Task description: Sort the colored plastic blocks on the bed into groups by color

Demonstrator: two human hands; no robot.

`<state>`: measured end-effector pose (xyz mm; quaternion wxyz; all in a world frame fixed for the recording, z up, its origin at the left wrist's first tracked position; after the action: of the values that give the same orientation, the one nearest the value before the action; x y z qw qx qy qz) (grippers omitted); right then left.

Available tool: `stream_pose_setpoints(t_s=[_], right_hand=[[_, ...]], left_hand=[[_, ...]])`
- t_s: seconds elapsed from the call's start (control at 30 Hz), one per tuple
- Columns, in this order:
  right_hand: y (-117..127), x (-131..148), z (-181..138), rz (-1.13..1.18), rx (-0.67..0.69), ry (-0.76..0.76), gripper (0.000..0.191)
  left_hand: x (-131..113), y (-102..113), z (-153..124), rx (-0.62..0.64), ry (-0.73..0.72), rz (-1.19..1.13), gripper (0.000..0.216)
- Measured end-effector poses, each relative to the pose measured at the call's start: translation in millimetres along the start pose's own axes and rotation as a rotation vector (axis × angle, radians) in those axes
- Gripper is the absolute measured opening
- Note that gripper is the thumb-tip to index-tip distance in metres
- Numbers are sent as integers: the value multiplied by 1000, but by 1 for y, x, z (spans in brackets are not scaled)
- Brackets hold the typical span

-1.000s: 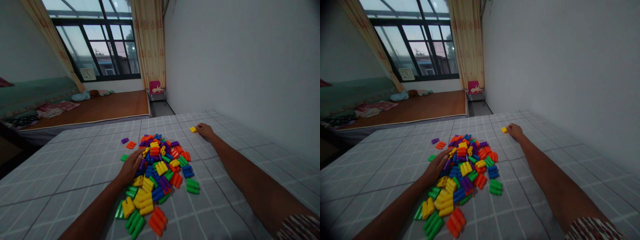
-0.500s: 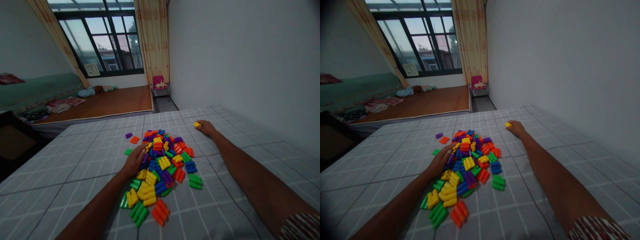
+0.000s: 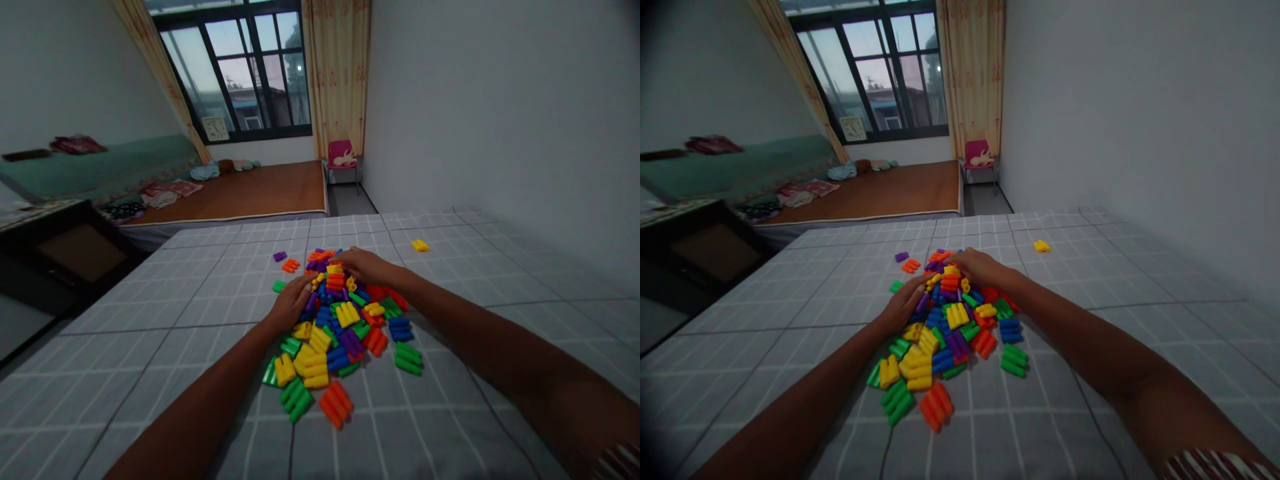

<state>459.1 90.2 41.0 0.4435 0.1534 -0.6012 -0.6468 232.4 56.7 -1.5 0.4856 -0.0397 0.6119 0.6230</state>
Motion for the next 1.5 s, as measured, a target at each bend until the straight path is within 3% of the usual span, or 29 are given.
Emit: stream_pose_setpoints(t_s=[0.2,0.33,0.4,0.53,0.7,0.8,0.9,1.0,1.1,1.17,1.3,1.4,1.5], right_hand=[[-12,-10,28,-66,149,-18,43],[-6,-8,25,-72,197,-111,38],[2,-10,15,-49,159,-168,30],[35,-43,-31,33,-74,-335,19],[88,-132,-126,-151,-466,-789,20],[90,-171,-171,-226,-566,-1001,19],[71,-189,-191,-257,-582,-1100,19],[51,-194,-193,-216,-527,-1086,21],[41,-195,-191,-147,-432,-1027,27],[38,-196,-192,-124,-382,-1001,33],[38,-196,-195,-187,-313,-886,38],[49,-187,-185,-244,-393,-875,40],[63,-152,-153,-134,-385,-760,35]], left_hand=[[1,-1,-1,-4,10,-9,48],[-1,-1,0,-24,-2,-7,47],[-2,4,1,-66,0,33,47],[5,37,7,-188,52,51,47],[20,85,22,-196,134,31,42],[11,85,44,-182,94,63,32],[-14,56,73,-71,12,56,29],[-42,18,94,83,-116,107,28],[-54,-3,100,148,-181,166,28],[-50,-4,97,141,-147,167,29],[-38,15,82,153,-5,129,31],[-44,25,67,304,-27,25,33],[-61,17,54,488,-159,23,35]])
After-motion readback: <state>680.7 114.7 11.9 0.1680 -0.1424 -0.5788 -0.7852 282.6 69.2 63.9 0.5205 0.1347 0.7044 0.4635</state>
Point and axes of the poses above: each hand's wrist, its own z-axis towards the middle knuckle, its own y-axis out of the back of the hand, x = y × z, the point moved 3 cm from there along z, towards the middle knuckle, and after that the axes turned 7 degrees about x, right-handed, at the moved point
